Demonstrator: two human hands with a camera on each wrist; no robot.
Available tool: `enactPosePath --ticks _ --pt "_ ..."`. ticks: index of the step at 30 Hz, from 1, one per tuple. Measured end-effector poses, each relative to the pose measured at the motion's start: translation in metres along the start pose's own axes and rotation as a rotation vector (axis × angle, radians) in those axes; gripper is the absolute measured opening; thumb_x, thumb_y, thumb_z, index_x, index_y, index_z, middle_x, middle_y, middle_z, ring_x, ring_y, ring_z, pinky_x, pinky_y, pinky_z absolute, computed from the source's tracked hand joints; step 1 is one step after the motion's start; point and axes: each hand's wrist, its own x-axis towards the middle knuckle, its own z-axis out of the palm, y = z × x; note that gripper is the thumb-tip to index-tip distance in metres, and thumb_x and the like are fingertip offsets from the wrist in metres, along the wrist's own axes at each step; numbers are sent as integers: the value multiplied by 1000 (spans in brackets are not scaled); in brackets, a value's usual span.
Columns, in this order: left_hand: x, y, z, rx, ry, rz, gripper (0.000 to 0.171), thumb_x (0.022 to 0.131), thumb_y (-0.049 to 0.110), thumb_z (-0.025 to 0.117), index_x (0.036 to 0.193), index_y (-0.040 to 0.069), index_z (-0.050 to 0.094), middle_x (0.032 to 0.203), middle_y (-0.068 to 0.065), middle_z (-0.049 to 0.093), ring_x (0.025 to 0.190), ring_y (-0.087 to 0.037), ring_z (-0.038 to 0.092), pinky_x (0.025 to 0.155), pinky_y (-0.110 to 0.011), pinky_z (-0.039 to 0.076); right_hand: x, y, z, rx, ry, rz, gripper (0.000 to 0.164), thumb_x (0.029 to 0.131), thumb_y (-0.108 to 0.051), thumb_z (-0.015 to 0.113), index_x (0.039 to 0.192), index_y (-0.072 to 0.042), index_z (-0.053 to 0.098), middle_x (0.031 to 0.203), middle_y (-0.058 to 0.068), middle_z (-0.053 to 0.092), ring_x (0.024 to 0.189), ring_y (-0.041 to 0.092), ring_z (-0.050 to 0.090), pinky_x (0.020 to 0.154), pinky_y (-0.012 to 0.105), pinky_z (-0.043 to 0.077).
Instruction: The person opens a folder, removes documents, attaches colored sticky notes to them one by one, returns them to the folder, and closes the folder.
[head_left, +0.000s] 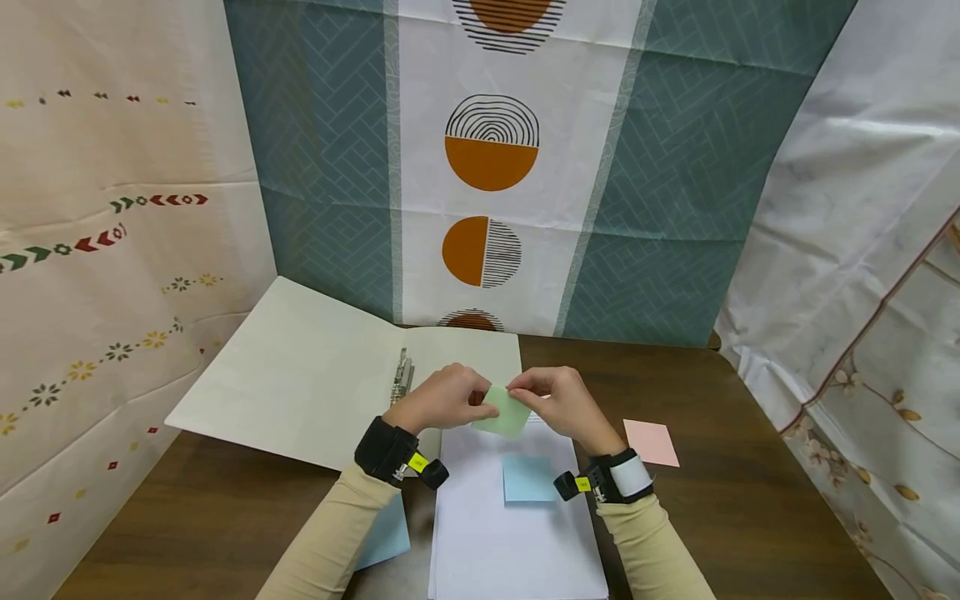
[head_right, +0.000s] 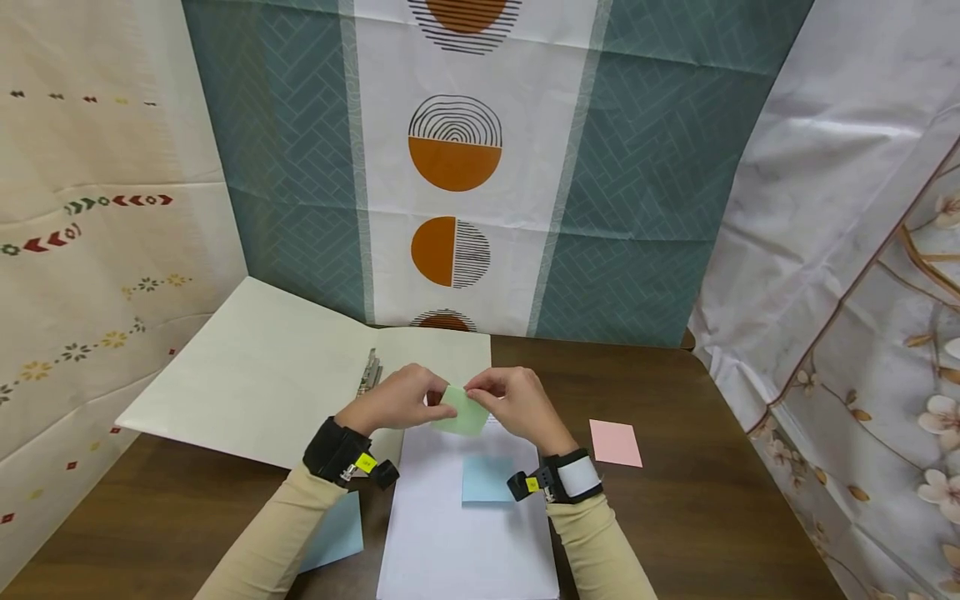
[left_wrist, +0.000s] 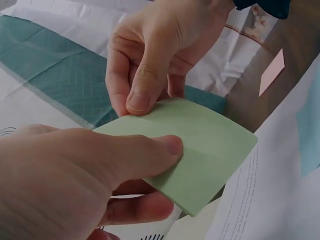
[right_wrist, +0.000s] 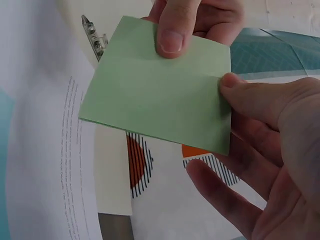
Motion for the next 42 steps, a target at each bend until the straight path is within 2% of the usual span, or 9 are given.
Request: enactPosePath --ticks 7,16,22,27,30,32,36,39,42 --pt "0 -1 0 5 42 27 21 103 20 83 86 9 76 69 3 60 68 -3 48 63 -18 37 -1 0 0 -8 -24 54 10 101 -3 81 110 -1 85 107 16 86 92 20 81 84 28 68" --pt "-1 -6 -1 -44 139 32 12 103 19 83 98 9 85 79 -1 76 74 -1 56 72 -20 47 0 1 -4 -23 -24 66 12 102 -4 81 111 2 85 107 18 86 89 18 79 83 25 66" --pt "-2 -12 -7 -151 213 -5 20 102 23 85 114 7 86 95 -5 84 84 -6 65 77 -23 55 0 4 -10 76 132 73 12 100 2 80 111 6 83 106 24 85 85 12 79 82 20 65" --pt "-6 -17 -16 -313 293 -33 29 101 18 85 128 5 83 111 -11 88 92 -16 76 83 -31 63 2 4 -13 222 334 87 15 99 8 78 114 13 80 106 35 82 81 -3 74 78 13 62" --pt "-7 -16 -19 -395 326 -36 32 102 14 82 132 3 82 119 -15 87 96 -21 80 84 -30 64 3 3 -11 285 399 88 16 99 10 77 114 15 79 106 37 80 80 -4 72 79 13 62" --pt "-6 -14 -18 -412 336 -35 29 103 14 82 129 2 82 117 -16 86 95 -20 80 82 -28 63 3 2 -7 303 391 94 16 99 9 77 114 15 79 107 38 80 81 -4 73 80 13 62" --pt "-2 -10 -14 -363 337 -35 14 103 17 82 107 3 85 97 -14 84 86 -13 72 75 -24 58 3 -3 -1 287 331 92 17 101 5 77 116 14 79 110 36 80 85 -5 74 82 13 62" --pt "-1 -9 -12 -333 344 -30 15 102 16 83 92 5 82 85 -10 81 80 -11 67 70 -24 53 3 -4 1 279 312 97 17 102 5 77 116 12 79 110 36 81 86 -4 73 82 13 61" --pt "-2 -7 -12 -331 361 -32 16 100 15 85 88 5 81 83 -10 80 78 -12 67 68 -25 51 3 -3 2 288 296 99 17 102 5 77 117 12 79 111 35 81 87 -2 74 83 14 62"
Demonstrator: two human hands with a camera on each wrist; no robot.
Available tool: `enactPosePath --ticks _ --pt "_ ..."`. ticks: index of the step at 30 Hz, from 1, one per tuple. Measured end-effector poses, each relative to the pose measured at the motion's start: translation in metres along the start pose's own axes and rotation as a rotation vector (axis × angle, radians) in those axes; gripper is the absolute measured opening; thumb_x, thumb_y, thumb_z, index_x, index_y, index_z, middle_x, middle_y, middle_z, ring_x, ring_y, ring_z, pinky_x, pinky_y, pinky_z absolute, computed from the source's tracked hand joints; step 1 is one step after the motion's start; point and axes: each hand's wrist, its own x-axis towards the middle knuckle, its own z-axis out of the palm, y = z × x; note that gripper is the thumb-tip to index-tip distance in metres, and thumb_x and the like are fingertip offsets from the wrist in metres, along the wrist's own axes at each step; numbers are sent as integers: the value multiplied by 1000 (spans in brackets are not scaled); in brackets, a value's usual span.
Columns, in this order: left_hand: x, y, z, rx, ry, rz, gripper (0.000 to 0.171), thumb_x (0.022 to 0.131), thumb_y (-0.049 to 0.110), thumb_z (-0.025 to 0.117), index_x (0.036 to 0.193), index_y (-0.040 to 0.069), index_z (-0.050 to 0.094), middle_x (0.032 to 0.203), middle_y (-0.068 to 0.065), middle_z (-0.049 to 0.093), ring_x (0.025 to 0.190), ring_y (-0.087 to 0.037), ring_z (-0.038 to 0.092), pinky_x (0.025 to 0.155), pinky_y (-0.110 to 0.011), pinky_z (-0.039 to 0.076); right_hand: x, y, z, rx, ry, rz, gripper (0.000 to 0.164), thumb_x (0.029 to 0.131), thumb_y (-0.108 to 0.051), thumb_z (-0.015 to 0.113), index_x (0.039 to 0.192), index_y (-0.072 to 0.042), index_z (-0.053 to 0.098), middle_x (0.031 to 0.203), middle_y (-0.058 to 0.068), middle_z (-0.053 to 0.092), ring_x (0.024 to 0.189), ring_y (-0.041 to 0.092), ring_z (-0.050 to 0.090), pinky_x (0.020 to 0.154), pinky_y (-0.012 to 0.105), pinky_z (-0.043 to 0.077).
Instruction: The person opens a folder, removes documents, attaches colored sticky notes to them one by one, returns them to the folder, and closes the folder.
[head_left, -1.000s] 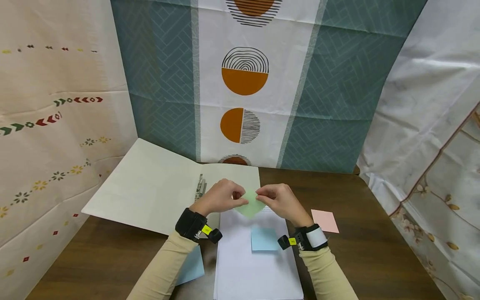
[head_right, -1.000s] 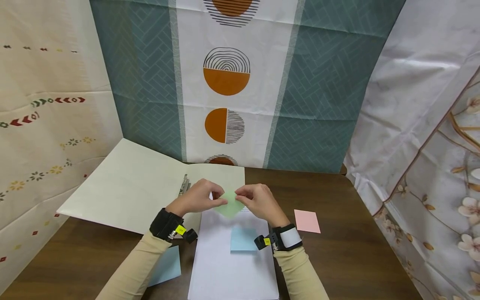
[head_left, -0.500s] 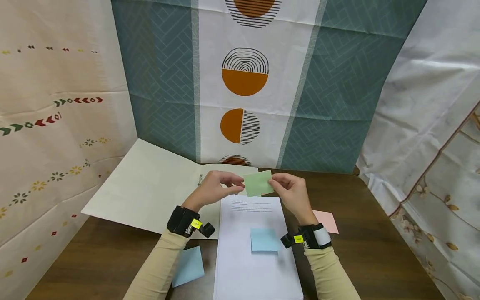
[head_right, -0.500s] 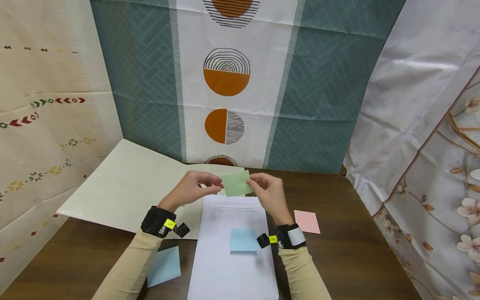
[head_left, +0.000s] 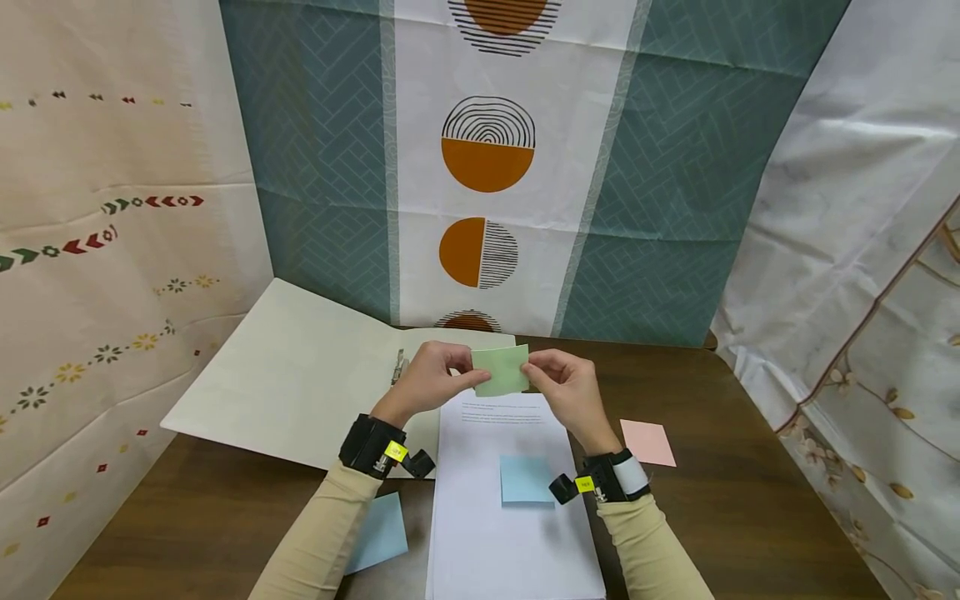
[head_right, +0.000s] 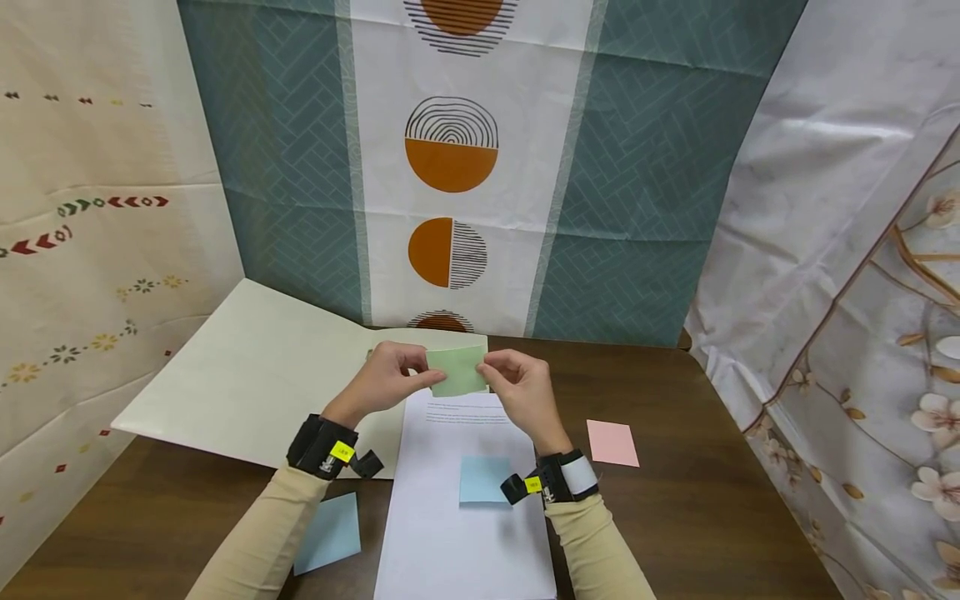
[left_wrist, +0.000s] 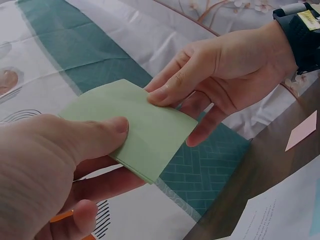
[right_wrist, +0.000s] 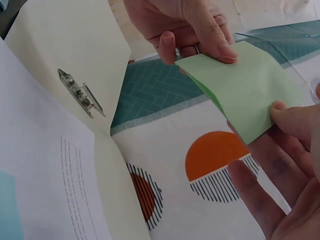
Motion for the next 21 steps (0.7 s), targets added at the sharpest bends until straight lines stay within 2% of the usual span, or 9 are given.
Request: enactPosePath --ticks 6,13,16,21 --pt "0 0 2 16 22 -10 15 99 18 88 96 4 82 87 -11 81 80 -11 66 70 -26 52 0 1 1 -9 -34 -20 17 103 3 76 118 11 79 113 34 82 91 -3 76 86 16 63" --pt "0 0 4 26 43 0 16 98 18 89 94 4 81 85 -11 80 79 -12 66 68 -25 51 1 1 1 -14 -37 1 21 103 1 77 122 9 80 117 31 83 95 1 80 89 18 64" --pt "0 -3 1 55 98 0 20 97 17 89 86 5 77 82 -11 78 80 -15 69 69 -25 50 2 1 -3 -5 -45 17 27 104 -1 77 129 8 78 123 29 83 100 3 83 92 18 64" --pt "1 -11 -1 139 225 -2 37 95 14 90 72 7 62 72 -10 70 79 -21 72 69 -25 46 2 -1 -9 31 -3 31 30 106 -3 75 135 6 76 128 29 82 103 -4 81 94 18 64"
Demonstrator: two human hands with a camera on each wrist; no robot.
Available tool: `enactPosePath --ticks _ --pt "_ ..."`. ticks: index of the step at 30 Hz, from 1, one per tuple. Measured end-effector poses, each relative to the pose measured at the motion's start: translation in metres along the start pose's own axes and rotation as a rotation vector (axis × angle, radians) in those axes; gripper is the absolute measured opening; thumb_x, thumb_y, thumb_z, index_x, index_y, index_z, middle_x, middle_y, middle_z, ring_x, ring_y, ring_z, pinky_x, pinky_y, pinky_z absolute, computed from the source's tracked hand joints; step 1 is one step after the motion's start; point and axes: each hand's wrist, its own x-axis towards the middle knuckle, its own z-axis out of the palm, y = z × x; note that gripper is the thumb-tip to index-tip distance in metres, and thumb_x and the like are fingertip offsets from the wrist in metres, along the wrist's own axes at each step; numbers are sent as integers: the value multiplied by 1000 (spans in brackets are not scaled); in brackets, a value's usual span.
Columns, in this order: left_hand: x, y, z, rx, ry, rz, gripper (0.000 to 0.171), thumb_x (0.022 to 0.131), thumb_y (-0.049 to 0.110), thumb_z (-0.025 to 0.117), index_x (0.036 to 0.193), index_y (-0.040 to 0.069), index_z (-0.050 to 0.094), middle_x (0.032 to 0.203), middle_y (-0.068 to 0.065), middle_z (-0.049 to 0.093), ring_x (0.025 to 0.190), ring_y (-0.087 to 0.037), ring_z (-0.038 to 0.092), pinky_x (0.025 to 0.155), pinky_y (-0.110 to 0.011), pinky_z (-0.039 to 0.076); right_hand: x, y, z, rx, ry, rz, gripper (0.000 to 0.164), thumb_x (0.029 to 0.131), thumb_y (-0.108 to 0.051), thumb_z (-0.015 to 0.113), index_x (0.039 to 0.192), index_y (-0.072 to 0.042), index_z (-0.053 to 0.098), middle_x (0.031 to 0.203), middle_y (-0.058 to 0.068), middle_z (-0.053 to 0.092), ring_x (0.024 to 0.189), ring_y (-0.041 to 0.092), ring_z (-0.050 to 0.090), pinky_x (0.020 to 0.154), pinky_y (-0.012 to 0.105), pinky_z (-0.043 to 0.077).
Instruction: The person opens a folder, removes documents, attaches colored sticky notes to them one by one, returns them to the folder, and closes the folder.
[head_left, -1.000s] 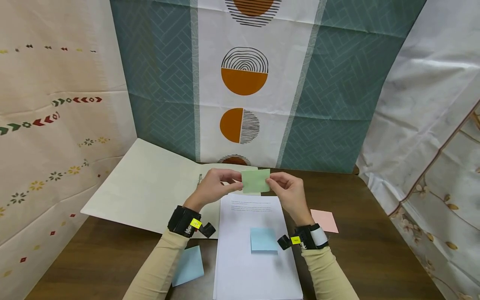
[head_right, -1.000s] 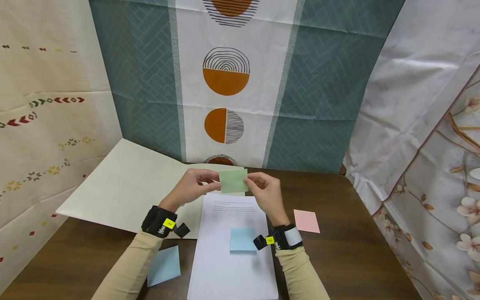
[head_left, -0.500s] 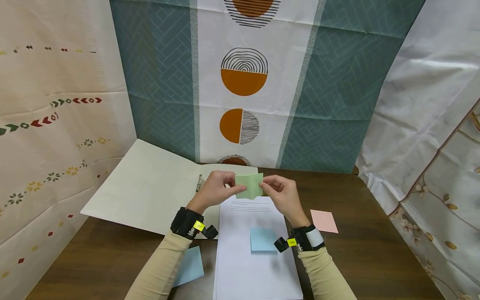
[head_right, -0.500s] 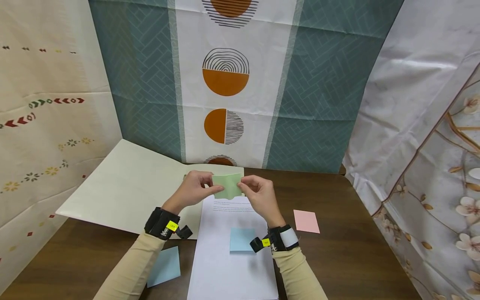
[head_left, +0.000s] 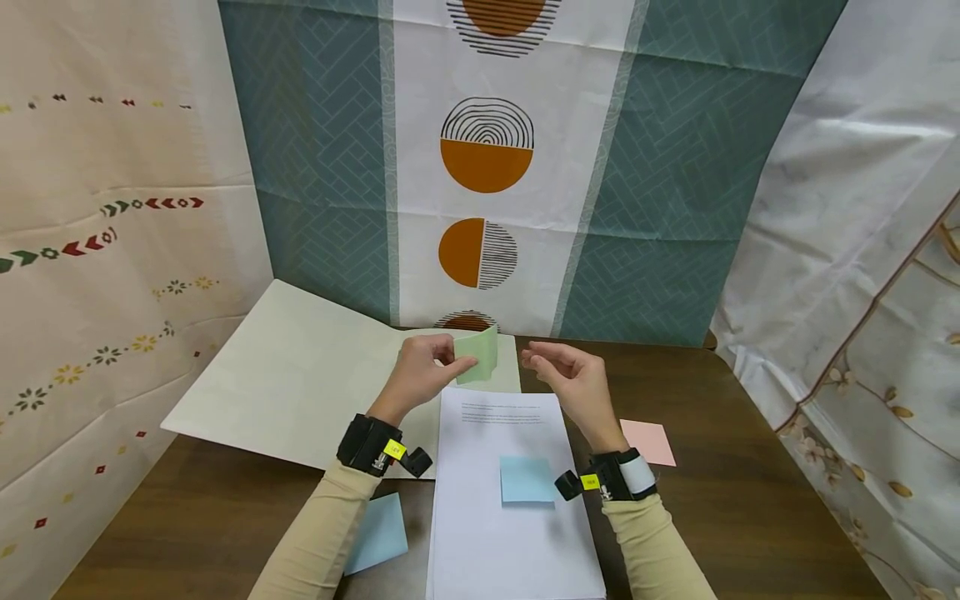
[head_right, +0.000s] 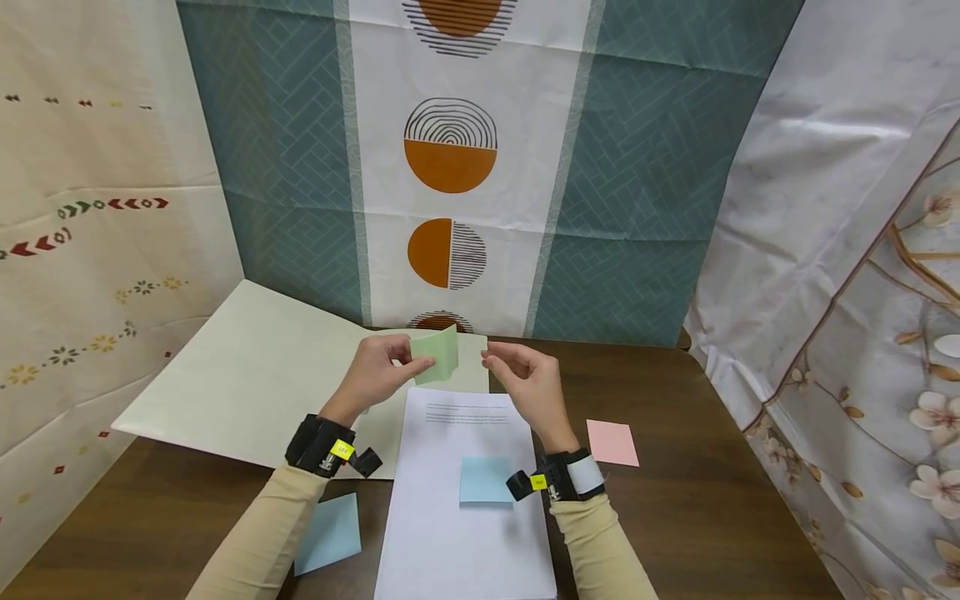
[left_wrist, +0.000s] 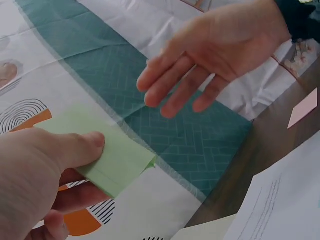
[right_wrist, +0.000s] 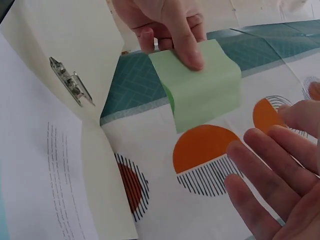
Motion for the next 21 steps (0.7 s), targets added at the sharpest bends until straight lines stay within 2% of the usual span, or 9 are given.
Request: enactPosePath --ticks 2,4,7,9,11,13,16,18,21 --pt "0 -1 1 25 9 3 37 95 14 91 72 8 62 71 -9 69 79 -21 72 69 -25 46 0 -1 1 -2 -4 0 29 107 -5 75 134 6 77 127 29 82 103 -3 81 92 19 65" --pt "-1 1 4 31 -11 20 34 95 15 91 74 8 65 73 -8 71 78 -21 73 68 -25 48 -1 -2 4 -8 -32 5 29 108 -6 73 134 6 77 128 29 81 105 5 83 91 21 65" --pt "-2 5 10 36 -80 72 28 96 17 90 79 8 70 74 -7 74 78 -17 72 69 -23 52 -2 0 9 -34 -82 19 32 109 -9 72 138 5 75 130 29 81 110 22 86 89 22 65" --pt "-3 8 15 20 -132 113 23 97 16 89 83 6 74 76 -7 75 77 -15 70 71 -22 54 -3 1 12 -50 -103 34 34 109 -9 73 139 5 75 131 28 81 111 29 85 88 21 65" --pt "-3 11 18 6 -174 139 19 97 14 88 86 7 76 76 -5 75 78 -11 67 73 -20 54 -3 2 14 -62 -116 39 34 108 -9 74 139 5 75 130 28 81 107 25 85 86 20 64" --pt "-4 13 20 -11 -199 158 17 97 13 89 86 7 76 75 -4 73 78 -8 64 74 -21 55 -3 2 16 -63 -119 53 33 106 -9 77 136 5 77 128 27 81 101 16 83 84 21 64" --pt "-5 15 23 -39 -226 179 17 98 13 88 86 7 77 73 -3 71 79 -5 61 75 -26 58 -3 1 17 -55 -126 63 31 103 -9 81 131 3 79 123 27 81 92 7 77 82 22 64" --pt "-6 17 24 -53 -243 195 18 99 14 87 86 7 76 73 -4 71 78 -3 59 75 -30 59 -4 1 18 -49 -130 72 29 100 -8 84 127 2 80 119 26 81 90 6 75 81 23 63" --pt "-7 18 25 -64 -270 210 18 100 14 86 87 7 76 76 -4 73 77 -1 58 76 -29 58 -4 -1 19 -38 -139 62 25 98 -7 86 121 1 81 114 26 81 88 8 74 81 25 63"
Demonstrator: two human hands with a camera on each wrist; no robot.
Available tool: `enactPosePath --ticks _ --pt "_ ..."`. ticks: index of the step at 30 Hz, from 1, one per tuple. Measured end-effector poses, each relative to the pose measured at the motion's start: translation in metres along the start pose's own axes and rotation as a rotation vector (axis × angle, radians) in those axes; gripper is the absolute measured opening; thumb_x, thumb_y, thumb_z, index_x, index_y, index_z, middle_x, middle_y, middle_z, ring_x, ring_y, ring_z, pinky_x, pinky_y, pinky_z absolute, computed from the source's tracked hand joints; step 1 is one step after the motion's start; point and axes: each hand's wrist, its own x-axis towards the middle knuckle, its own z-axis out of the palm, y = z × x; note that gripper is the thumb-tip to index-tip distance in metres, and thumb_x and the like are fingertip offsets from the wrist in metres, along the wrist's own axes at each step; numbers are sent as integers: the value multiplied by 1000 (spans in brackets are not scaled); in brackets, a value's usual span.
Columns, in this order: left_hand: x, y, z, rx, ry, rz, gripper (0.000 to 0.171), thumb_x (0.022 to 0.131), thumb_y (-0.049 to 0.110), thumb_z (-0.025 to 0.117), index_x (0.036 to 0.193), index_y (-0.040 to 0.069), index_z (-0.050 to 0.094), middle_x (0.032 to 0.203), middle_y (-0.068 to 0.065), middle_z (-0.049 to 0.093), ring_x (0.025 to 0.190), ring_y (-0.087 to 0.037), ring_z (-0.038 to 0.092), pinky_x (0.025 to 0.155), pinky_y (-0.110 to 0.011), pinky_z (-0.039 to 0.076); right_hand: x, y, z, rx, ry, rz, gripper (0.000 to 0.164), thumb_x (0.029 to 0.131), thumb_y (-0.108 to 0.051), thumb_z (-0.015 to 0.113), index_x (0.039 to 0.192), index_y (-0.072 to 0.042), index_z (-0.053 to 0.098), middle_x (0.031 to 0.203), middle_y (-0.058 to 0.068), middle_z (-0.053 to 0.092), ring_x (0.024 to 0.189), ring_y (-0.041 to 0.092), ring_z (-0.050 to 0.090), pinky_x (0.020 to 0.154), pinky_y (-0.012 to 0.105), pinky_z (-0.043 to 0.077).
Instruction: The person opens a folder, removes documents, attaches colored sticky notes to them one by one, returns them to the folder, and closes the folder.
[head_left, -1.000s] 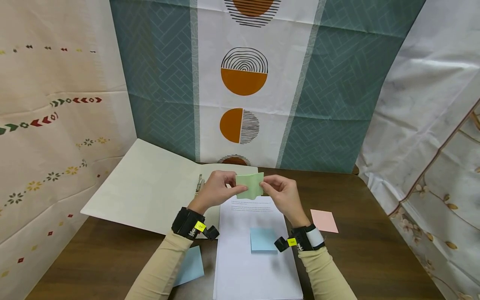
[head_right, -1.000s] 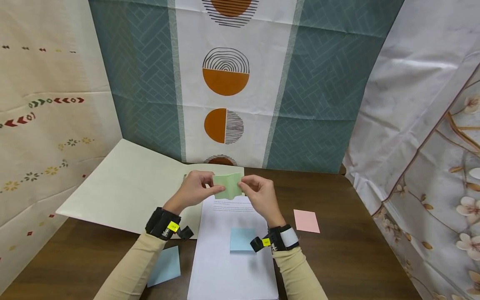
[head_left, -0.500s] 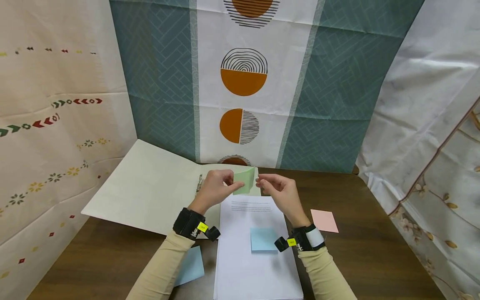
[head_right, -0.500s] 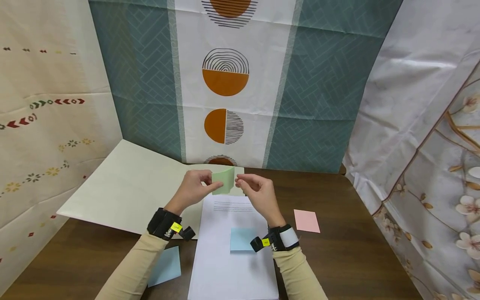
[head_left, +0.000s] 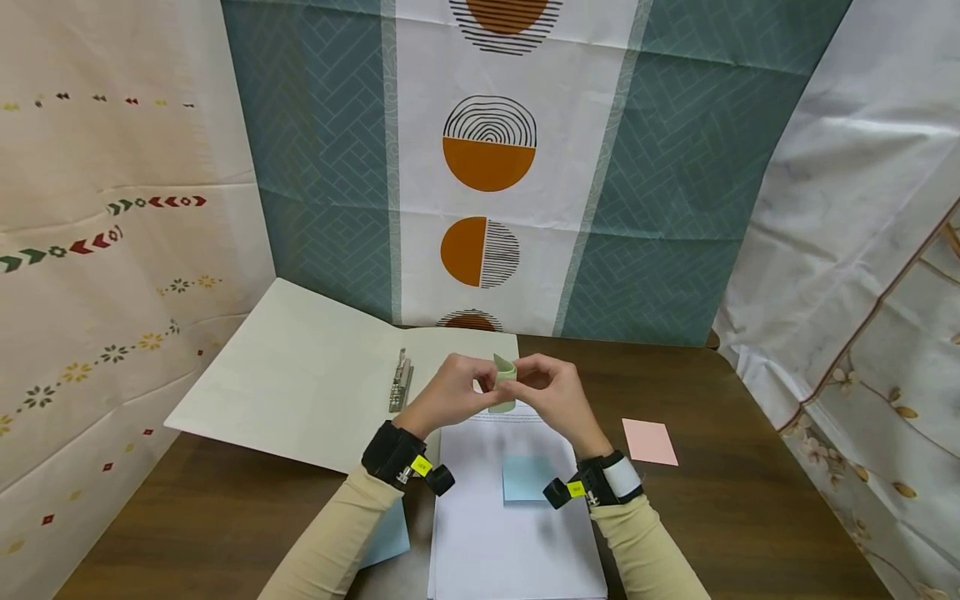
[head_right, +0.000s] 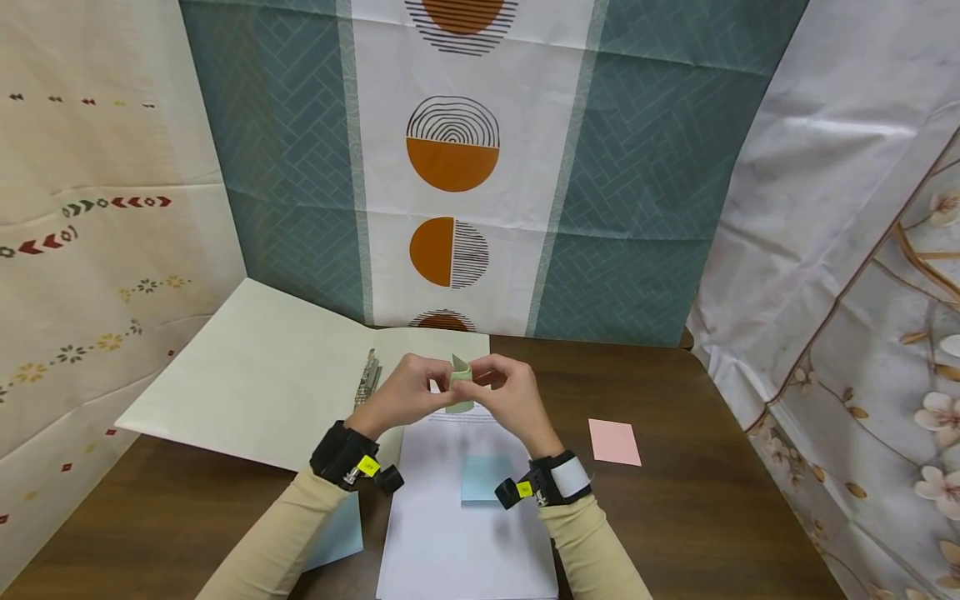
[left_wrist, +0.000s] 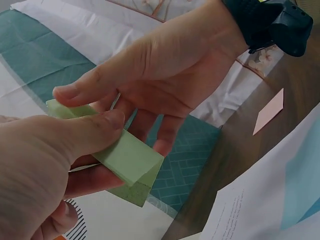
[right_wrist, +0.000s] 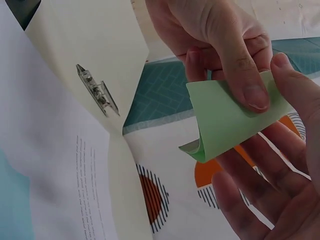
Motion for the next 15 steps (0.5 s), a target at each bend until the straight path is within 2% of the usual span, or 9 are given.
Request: enactPosePath --ticks 6,15 --pt "0 4 1 15 -20 1 18 97 12 89 85 8 75 75 -3 73 79 -1 59 78 -20 55 0 -1 0 7 2 -36 19 96 -5 87 113 2 81 106 26 81 82 9 74 78 26 62" --pt "1 7 -2 -12 -33 -1 20 96 13 90 84 7 75 73 -3 71 78 -1 58 75 -22 56 2 -1 -3 -4 4 -66 15 95 -1 87 108 4 81 102 29 81 77 6 72 74 23 61"
